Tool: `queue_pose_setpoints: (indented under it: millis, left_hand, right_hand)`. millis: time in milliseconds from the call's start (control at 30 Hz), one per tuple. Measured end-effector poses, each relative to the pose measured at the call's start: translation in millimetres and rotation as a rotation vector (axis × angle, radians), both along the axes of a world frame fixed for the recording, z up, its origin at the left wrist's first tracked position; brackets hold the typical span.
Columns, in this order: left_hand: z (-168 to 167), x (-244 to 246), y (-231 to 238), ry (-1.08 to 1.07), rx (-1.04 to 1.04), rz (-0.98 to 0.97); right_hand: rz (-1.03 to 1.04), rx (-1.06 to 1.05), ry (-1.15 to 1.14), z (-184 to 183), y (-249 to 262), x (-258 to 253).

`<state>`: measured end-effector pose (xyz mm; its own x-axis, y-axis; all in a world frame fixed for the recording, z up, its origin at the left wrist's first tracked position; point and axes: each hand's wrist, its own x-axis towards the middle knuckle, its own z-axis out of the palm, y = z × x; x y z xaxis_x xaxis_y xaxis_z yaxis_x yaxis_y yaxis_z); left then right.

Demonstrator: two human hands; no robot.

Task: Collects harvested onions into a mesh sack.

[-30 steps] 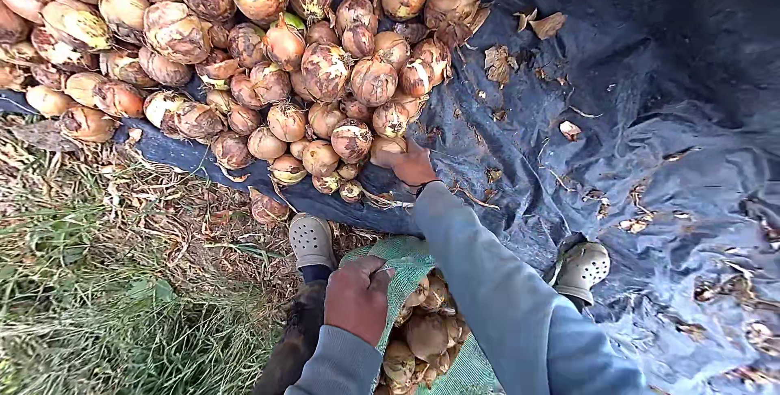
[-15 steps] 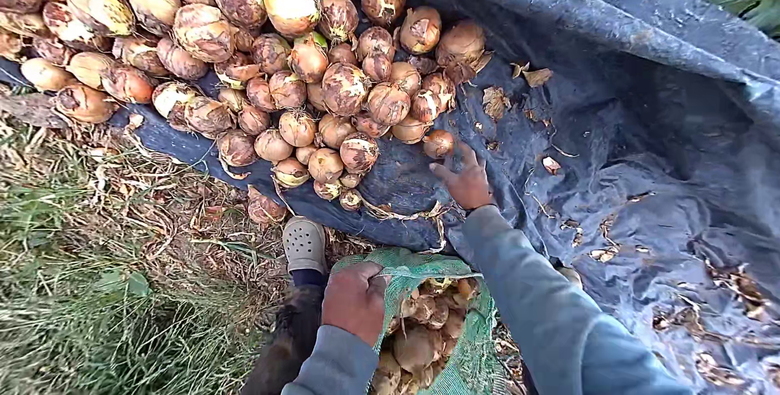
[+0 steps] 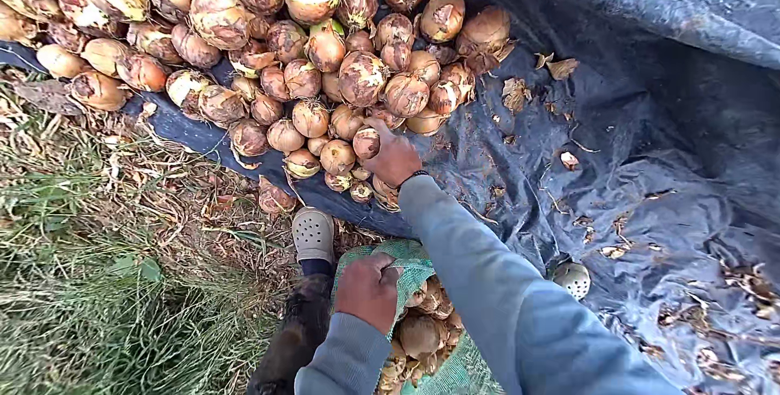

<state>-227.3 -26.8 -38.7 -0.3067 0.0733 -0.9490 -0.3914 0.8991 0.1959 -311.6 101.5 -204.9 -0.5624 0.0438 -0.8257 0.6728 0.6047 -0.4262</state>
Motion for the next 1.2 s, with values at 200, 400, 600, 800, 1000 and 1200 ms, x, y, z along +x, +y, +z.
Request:
queue_pose_setpoints:
  millis: [200, 400, 600, 800, 1000, 1200]
  left_hand:
    - [-2.1, 7.4, -7.2, 0.057, 0.017, 0.006]
    - [-1.7, -4.0, -1.7, 0.021, 0.020, -0.012]
    - [-1.8, 3.8, 4.1, 0.070, 0.031, 0.006]
    - [-3.2, 3.3, 1.8, 0.041, -0.004, -0.007]
    - [-3.5, -4.5, -3.4, 0.047, -0.010, 0.038]
    - [-0.9, -4.9, -0.8, 0.023, 0.013, 0.016]
  right_hand:
    - [-0.984, -0.838, 0.290, 97.1, 38.2, 99.8]
    - [-0.422, -0.900, 0.168, 174.7, 59.6, 221.7]
    - [-0.296, 0.205, 0.229, 75.3, 91.3, 39.9]
    - [-0.245, 0.357, 0.018, 15.6, 59.2, -42.0]
    - [-0.654, -0.555, 0.161, 114.2, 109.4, 120.3]
    - [-0.135, -0.298, -0.036, 132.6, 123.3, 126.4]
